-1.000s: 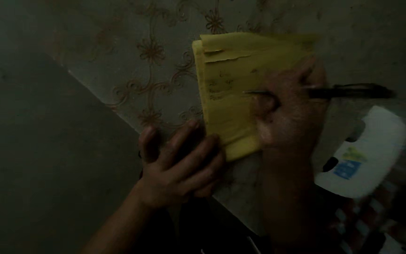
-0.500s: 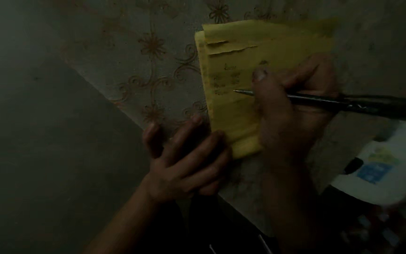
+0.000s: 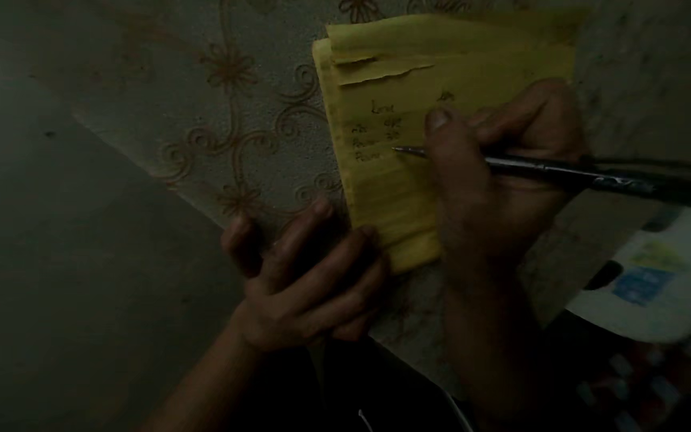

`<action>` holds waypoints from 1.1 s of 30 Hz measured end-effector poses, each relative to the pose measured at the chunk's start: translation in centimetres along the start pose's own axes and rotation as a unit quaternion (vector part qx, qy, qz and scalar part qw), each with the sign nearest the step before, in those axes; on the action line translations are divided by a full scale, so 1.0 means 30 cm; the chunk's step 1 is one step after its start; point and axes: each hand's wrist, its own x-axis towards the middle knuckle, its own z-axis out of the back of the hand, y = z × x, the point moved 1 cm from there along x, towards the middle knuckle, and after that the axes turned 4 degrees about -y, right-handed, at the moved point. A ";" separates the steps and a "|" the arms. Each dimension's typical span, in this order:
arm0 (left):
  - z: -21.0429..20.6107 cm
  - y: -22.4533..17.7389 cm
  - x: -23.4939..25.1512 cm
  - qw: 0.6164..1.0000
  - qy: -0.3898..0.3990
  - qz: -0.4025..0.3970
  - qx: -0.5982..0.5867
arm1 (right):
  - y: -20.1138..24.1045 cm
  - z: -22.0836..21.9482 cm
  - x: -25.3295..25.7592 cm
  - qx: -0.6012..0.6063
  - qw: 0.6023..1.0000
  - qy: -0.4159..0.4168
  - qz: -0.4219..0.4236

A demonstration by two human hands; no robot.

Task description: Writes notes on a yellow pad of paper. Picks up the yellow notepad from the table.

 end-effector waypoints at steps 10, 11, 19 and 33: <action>0.004 -0.001 -0.003 1.000 0.000 0.005 -0.013 | 0.001 -0.006 -0.003 -0.017 0.999 0.026 0.024; 0.004 -0.001 -0.002 1.000 0.001 0.005 -0.013 | 0.002 -0.006 -0.003 -0.020 0.999 0.021 0.022; 0.000 -0.003 0.000 1.000 -0.004 0.002 -0.010 | -0.006 0.010 0.000 0.013 1.000 0.000 -0.009; 0.002 0.001 0.001 1.000 0.004 -0.004 -0.006 | 0.002 0.000 -0.001 -0.019 1.000 0.007 0.008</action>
